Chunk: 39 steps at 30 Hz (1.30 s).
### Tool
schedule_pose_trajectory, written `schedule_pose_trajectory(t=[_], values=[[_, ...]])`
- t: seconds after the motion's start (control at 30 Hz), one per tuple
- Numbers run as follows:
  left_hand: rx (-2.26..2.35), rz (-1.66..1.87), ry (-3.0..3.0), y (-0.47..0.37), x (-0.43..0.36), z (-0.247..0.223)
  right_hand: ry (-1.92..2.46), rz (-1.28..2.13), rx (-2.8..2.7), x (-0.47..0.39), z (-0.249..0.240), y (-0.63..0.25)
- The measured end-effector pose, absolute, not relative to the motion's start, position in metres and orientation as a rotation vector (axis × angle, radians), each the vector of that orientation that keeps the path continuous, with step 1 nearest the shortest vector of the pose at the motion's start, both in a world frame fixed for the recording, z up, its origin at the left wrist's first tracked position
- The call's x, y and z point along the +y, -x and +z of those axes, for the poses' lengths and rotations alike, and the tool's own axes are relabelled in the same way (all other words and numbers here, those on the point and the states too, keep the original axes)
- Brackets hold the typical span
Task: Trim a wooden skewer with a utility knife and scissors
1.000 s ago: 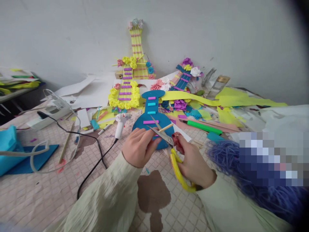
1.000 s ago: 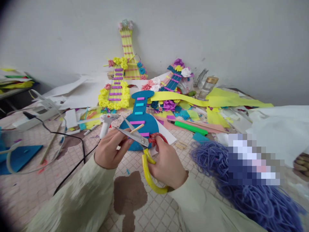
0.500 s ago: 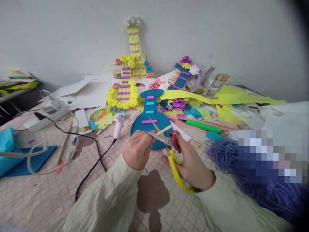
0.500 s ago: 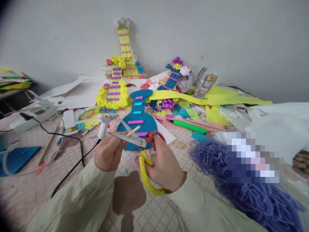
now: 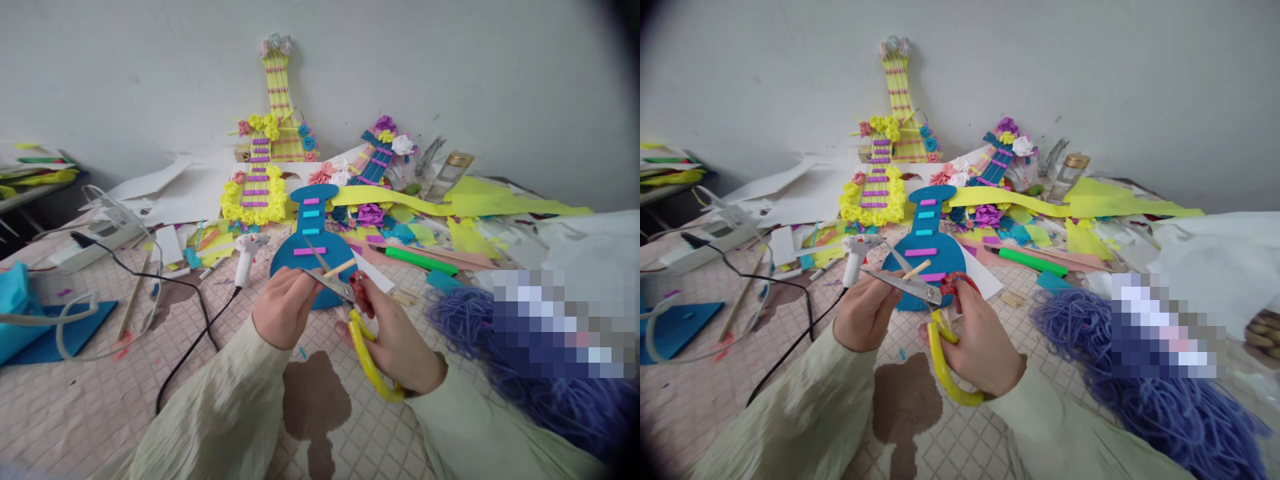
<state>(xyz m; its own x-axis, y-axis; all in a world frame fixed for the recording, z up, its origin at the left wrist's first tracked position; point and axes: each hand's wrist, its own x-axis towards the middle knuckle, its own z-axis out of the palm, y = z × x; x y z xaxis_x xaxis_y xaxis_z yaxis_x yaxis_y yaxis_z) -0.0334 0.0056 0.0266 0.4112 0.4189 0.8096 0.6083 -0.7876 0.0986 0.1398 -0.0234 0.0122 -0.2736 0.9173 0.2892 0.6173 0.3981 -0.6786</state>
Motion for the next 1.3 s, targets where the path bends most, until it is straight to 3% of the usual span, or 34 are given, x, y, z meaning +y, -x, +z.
schedule_pose_trajectory(t=[0.47,1.0,1.3], values=[[-0.934,-1.311,2.454,0.0335,0.0034,0.0322,1.353,0.742,-1.93,-0.0296,0.0097,-0.1358],[-0.919,-1.302,2.475,0.0327,0.0059,0.0296,1.364,0.612,-1.952,-0.0267,0.0082,-0.1371],[-1.081,-1.364,2.872,0.0391,0.0036,0.0318,1.322,0.522,-1.978,-0.0244,0.0071,-0.14]])
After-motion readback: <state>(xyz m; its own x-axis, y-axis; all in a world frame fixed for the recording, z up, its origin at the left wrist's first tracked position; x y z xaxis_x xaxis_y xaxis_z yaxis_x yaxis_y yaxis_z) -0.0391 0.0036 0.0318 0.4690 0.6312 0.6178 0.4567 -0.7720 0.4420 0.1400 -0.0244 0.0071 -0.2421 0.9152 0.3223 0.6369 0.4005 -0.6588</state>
